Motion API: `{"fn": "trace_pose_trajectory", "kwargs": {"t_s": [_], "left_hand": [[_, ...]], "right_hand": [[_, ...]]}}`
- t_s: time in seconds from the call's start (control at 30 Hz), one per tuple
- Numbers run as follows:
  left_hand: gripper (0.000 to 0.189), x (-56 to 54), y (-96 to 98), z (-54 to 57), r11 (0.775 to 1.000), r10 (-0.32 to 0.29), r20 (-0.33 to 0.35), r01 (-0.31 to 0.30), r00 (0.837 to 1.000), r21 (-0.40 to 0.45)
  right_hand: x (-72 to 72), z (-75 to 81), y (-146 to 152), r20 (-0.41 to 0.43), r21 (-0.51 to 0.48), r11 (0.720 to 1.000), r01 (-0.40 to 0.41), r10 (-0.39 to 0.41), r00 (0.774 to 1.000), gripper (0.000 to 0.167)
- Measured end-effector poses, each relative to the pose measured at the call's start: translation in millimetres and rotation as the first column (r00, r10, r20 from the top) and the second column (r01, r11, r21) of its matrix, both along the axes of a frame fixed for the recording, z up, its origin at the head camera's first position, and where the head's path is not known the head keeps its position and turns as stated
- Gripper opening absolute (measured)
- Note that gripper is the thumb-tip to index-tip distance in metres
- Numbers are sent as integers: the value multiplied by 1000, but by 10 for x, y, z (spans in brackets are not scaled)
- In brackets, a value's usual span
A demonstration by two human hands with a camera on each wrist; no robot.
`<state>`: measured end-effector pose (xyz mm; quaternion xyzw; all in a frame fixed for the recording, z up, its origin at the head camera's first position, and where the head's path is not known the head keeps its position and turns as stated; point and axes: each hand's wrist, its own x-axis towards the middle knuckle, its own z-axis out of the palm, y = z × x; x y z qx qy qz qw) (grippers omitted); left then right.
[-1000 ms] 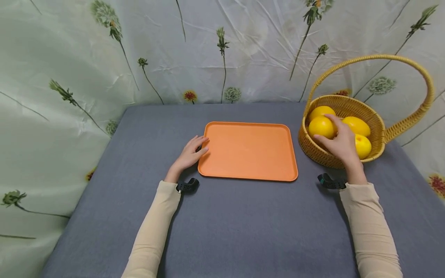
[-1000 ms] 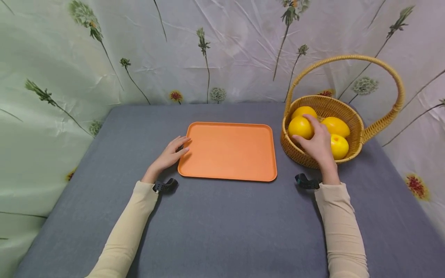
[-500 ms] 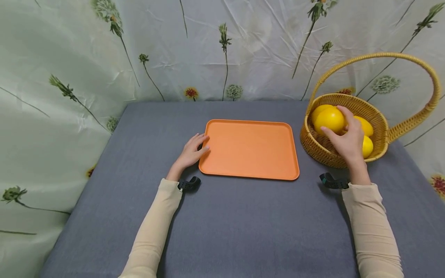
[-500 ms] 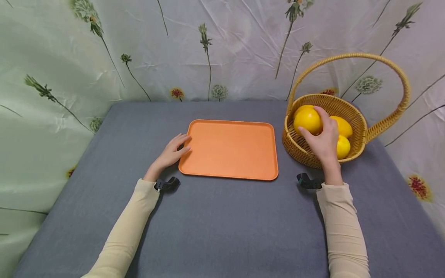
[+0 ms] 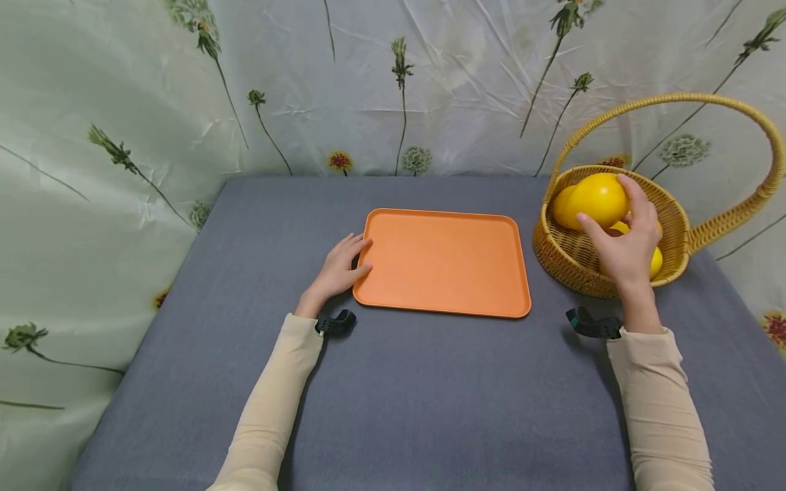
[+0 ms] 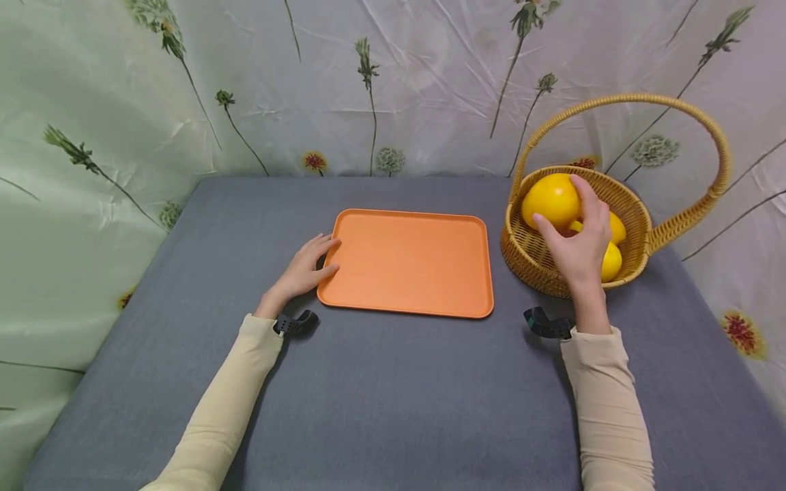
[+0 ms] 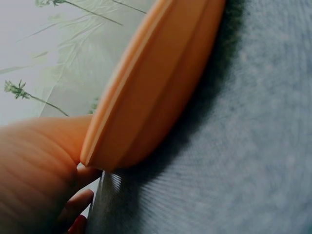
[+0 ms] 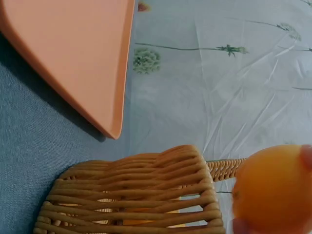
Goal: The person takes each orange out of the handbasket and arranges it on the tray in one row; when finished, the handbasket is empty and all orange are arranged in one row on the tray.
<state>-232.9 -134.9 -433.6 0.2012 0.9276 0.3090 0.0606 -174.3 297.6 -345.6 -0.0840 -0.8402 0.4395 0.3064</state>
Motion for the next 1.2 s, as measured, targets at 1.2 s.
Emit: {"fn": "trace_pose_trajectory", "kwargs": {"t_s": [1.2], "left_hand": [[52,51,55,-3,999,29,-56,-31,998,-44]], "right_hand": [[-195,-153,-701,-78,-434,681,-590,624,777,56]]}}
